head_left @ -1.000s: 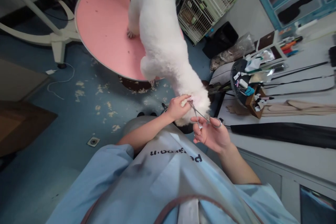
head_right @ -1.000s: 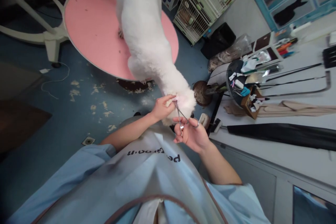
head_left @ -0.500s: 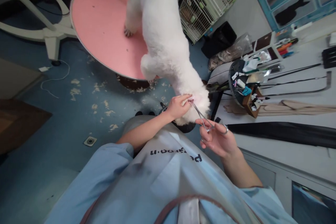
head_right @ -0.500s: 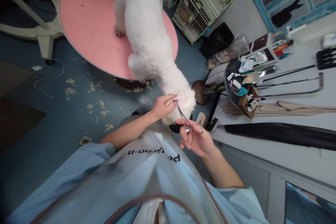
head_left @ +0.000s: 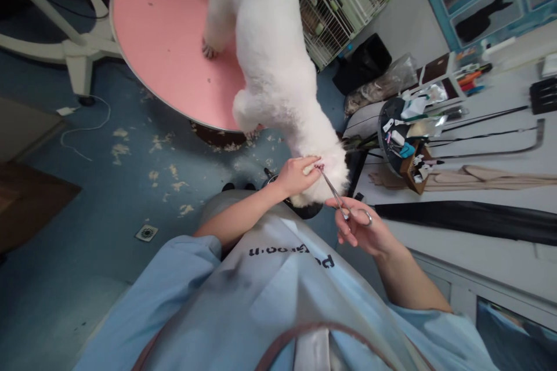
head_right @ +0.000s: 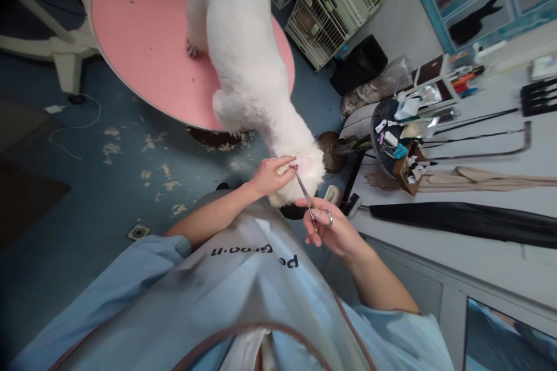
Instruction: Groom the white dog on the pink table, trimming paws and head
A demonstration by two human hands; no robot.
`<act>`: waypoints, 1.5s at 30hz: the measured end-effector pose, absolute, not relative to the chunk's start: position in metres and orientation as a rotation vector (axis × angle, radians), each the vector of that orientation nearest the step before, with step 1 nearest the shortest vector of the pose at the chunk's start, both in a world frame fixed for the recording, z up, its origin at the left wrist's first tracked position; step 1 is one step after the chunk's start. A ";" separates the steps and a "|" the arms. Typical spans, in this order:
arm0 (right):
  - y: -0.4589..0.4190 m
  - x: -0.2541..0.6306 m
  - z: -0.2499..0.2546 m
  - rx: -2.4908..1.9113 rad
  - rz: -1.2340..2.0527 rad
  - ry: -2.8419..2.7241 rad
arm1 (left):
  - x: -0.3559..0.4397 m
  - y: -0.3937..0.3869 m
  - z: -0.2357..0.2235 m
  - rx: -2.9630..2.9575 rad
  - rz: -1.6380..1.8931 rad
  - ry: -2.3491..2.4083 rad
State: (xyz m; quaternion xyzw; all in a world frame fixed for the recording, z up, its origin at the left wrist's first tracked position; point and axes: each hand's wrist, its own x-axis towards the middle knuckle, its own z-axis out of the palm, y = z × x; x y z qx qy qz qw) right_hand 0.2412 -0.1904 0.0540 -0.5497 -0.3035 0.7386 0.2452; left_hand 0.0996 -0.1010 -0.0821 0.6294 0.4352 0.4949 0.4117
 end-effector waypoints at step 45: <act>-0.181 0.247 0.041 -1.321 2.140 -0.727 | 0.094 -0.101 -0.075 1.582 1.152 1.061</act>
